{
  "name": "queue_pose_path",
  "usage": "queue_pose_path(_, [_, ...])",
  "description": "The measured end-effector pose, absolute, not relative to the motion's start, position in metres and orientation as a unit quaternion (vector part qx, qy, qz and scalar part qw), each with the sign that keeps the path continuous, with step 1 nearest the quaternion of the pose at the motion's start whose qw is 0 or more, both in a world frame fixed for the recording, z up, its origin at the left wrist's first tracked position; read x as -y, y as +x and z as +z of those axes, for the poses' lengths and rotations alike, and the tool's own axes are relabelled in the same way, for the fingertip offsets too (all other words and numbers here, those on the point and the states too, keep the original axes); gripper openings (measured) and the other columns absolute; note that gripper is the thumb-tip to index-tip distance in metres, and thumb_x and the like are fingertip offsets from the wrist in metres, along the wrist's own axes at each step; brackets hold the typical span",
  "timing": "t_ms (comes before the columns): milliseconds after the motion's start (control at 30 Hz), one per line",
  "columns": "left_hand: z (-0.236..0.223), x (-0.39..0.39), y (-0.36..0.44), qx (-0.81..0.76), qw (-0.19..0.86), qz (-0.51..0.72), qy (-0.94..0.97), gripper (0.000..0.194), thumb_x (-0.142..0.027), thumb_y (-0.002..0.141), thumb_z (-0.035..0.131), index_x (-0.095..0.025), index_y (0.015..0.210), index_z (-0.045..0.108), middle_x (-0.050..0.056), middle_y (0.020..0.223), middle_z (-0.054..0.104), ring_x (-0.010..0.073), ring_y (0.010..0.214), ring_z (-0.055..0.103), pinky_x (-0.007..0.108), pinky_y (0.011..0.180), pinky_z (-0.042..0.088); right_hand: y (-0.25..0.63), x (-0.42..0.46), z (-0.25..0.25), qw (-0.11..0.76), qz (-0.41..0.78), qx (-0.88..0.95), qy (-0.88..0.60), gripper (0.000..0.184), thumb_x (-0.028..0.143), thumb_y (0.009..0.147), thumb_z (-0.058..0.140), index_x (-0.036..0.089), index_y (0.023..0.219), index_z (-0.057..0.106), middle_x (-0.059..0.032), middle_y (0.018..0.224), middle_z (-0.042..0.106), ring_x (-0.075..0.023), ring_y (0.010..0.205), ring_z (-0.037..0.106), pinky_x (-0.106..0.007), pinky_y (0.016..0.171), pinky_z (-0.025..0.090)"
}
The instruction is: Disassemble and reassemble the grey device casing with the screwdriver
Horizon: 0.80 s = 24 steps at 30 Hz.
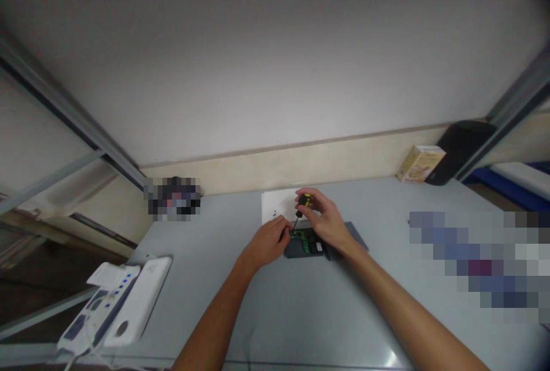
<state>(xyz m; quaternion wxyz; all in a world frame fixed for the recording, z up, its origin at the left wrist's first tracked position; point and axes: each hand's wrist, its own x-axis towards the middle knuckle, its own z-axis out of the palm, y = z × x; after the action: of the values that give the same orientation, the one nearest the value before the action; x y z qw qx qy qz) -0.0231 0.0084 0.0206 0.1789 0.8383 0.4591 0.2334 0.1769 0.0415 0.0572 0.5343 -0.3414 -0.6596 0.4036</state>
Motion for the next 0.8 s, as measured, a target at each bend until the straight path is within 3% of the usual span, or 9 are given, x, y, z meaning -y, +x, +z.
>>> queue_pose_path(467, [0.0218, -0.0091, -0.024, -0.458, 0.18, 0.236, 0.838, 0.017, -0.015, 0.099, 0.043, -0.02, 0.102, 0.059, 0.004, 0.097, 0.064, 0.0178, 0.089, 0.061, 0.029, 0.083, 0.049, 0.1737, -0.0401, 0.0571, 0.548, 0.388, 0.656, -0.345, 0.029, 0.023, 0.089, 0.068, 0.028, 0.117, 0.069, -0.0037, 0.108, 0.072, -0.0184, 0.093, 0.071, -0.03, 0.079, 0.057])
queue_pose_path(667, [0.0223, -0.009, -0.0239, -0.46, 0.191, 0.238, 0.834, 0.018, -0.015, 0.099, 0.044, -0.02, 0.102, 0.06, 0.004, 0.097, 0.064, 0.0177, 0.089, 0.061, 0.029, 0.083, 0.048, 0.1766, -0.043, 0.0546, 0.55, 0.401, 0.648, -0.343, 0.03, 0.025, 0.089, 0.068, 0.028, 0.118, 0.068, -0.0029, 0.105, 0.07, -0.0159, 0.08, 0.071, -0.031, 0.075, 0.058])
queue_pose_path(800, [0.0225, -0.0081, -0.0235, -0.462, 0.206, 0.252, 0.825, 0.018, -0.016, 0.099, 0.044, -0.02, 0.102, 0.061, 0.003, 0.096, 0.063, 0.0171, 0.088, 0.06, 0.028, 0.081, 0.047, 0.1778, -0.0427, 0.0565, 0.549, 0.403, 0.645, -0.345, 0.028, 0.026, 0.089, 0.069, 0.028, 0.117, 0.069, -0.003, 0.105, 0.07, -0.0172, 0.085, 0.071, -0.031, 0.077, 0.058])
